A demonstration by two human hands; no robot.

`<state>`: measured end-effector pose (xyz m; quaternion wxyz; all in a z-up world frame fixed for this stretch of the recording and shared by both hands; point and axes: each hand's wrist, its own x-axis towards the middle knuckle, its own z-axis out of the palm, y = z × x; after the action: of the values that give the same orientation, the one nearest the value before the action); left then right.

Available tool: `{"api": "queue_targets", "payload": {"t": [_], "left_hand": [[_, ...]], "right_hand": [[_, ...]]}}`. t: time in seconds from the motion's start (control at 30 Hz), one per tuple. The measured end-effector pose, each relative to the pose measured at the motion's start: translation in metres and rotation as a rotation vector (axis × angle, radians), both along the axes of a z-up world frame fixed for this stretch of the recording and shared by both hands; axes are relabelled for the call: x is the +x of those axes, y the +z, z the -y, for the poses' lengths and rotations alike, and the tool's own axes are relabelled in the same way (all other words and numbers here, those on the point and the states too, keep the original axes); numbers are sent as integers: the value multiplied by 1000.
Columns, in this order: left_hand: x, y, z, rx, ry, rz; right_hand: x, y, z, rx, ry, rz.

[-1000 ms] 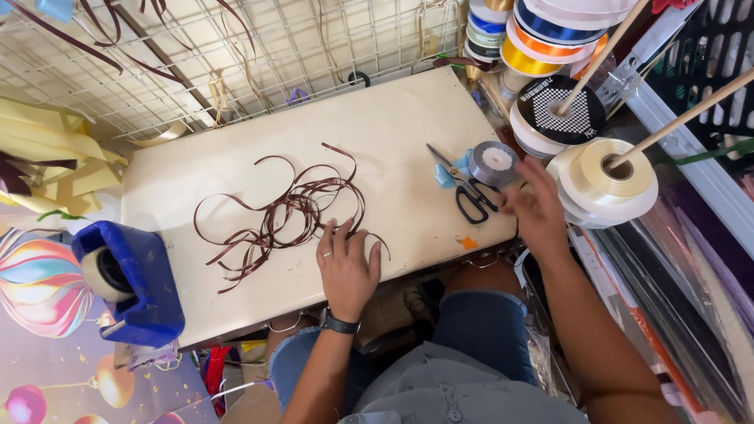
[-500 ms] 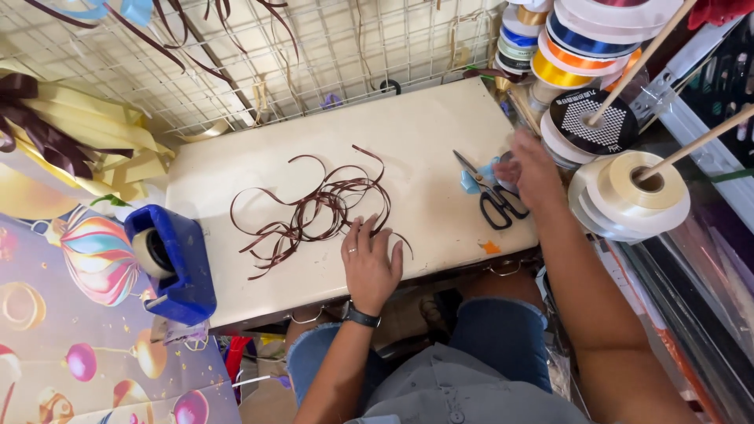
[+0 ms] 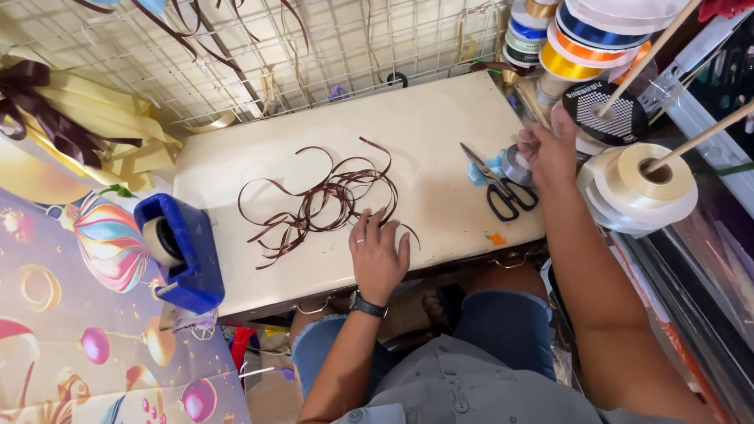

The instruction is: The person selects a roll of cream-colored ribbon from a rack and begins folding it by hand to create a multi-looped bow. They manipulate the ribbon into a flower-like shape, pinching the center to hold the loops together.

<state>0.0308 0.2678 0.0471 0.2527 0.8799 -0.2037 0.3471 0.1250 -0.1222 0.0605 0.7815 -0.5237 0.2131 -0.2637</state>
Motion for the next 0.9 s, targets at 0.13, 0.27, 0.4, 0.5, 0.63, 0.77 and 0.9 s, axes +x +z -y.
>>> {"api": "queue_targets", "payload": {"t": [0.13, 0.27, 0.4, 0.5, 0.63, 0.77, 0.9], "left_hand": [[-1, 1, 0, 4, -11, 2], [-1, 4, -1, 4, -11, 8], [-1, 5, -1, -2, -10, 15], [-1, 3, 0, 3, -13, 26], [0, 2, 0, 19, -7, 20], [0, 1, -1, 10, -11, 23], [1, -2, -1, 21, -13, 23]], "right_hand": [[-28, 1, 20, 9, -46, -11], [-60, 20, 21, 0, -70, -43], [-77, 34, 5, 2, -47, 2], [-71, 35, -13, -23, -40, -19], [-36, 21, -31, -220, -23, -108], [29, -1, -14, -266, -139, -182], [72, -21, 4, -221, -211, -139]]}}
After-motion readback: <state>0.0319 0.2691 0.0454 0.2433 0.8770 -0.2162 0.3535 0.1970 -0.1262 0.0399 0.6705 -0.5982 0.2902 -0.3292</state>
